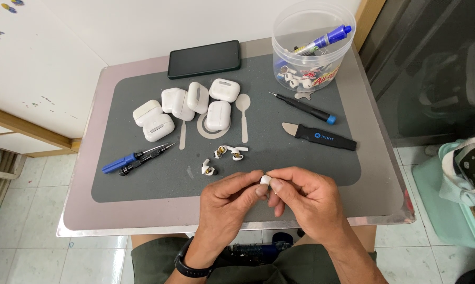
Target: Repairing a wireless earbud by attaching a small component to it at a repair bench
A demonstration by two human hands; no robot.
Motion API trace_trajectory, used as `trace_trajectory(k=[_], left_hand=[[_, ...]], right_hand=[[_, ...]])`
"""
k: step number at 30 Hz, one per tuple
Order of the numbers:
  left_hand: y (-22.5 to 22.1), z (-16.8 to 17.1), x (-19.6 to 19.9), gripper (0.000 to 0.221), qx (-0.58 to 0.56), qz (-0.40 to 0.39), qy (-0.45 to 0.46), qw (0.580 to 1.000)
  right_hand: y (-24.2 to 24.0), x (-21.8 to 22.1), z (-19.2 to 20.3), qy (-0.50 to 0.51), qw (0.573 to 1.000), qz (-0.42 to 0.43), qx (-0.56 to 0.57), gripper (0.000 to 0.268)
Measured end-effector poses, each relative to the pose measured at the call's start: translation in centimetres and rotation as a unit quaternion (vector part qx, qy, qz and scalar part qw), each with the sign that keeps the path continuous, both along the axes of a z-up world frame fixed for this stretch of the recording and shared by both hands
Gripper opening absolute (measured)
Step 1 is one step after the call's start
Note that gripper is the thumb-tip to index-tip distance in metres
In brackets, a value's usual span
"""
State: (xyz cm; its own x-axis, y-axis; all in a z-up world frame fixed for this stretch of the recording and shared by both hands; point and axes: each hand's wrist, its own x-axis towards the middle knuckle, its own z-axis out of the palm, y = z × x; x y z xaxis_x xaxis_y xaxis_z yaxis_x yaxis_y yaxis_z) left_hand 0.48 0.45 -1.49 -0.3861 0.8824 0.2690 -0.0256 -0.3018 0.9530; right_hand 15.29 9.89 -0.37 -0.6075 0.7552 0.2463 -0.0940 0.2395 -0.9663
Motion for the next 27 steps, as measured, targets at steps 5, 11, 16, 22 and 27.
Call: trace_trajectory(k=[5,11,16,22,27], left_hand=[[-0.02,0.53,-0.25,0.023,-0.017,-0.009,0.014,1.000],[-0.06,0.27,-0.34,0.024,-0.004,-0.014,0.032,0.999],[0.04,0.23,-0.44,0.024,-0.022,-0.017,0.031,0.999],[0.07,0.39,-0.40,0.023,-0.025,-0.029,-0.018,0.999],[0.30,0.46,-0.12,0.021,-0.031,0.007,0.039,0.999]], right_hand=[[0.02,0.06,0.19,0.009,1.000,0.013,-0.009,0.018],[0.30,0.22,0.26,0.005,0.999,0.027,-0.039,0.018],[0.44,0.31,0.35,-0.024,0.998,0.028,-0.051,0.019],[0.55,0.24,0.30,-0.009,0.987,0.036,-0.155,0.018],[0.53,-0.03,0.06,0.019,0.967,0.035,-0.254,0.019]])
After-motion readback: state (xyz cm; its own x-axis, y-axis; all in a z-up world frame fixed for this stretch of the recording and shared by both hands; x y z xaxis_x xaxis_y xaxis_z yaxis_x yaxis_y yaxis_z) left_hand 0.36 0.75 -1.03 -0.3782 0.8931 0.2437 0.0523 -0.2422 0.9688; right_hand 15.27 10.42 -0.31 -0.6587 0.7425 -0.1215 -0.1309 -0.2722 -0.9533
